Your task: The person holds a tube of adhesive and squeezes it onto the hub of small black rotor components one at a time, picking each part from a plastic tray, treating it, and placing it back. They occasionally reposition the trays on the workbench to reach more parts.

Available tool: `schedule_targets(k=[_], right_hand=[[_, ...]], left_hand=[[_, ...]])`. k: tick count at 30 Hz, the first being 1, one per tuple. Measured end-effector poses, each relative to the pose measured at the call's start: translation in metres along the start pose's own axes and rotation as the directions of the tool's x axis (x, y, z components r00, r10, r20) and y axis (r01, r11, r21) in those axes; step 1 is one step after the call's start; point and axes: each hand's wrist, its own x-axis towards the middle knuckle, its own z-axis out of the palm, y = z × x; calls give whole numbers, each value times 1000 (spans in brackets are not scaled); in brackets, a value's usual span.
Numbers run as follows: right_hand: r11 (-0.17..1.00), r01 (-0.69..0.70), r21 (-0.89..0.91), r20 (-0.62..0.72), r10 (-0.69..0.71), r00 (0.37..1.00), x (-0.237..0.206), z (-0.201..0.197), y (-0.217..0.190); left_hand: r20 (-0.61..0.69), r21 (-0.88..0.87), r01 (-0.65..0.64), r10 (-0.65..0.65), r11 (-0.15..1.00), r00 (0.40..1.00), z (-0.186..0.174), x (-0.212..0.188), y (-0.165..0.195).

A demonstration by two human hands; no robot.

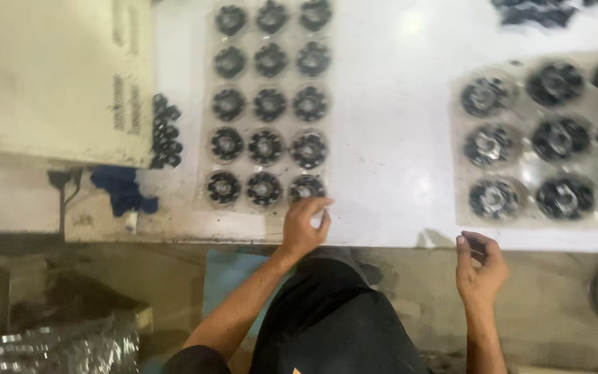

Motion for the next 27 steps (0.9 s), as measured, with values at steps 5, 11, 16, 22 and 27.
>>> schedule_targets(k=[5,11,16,22,27], right_hand=[[983,186,3,206,-182,961,30,74,-46],[984,176,-32,467,-141,873,63,183,-77],[982,190,-18,577,-145,804,88,275,-89],[978,203,-56,552,-139,822,101,310,-88],[964,218,-152,541,-103,835,101,299,-83]], left_hand=[[-532,232,304,-141,924,835,-99,21,-134],[-641,223,611,-358,759,679,-188,-24,-232],[-469,27,581,-503,813,726,-176,-47,-251],[-520,133,675,-529,725,671,-159,-39,-231],[-509,170,722,-567,671,647,-147,-49,-202]])
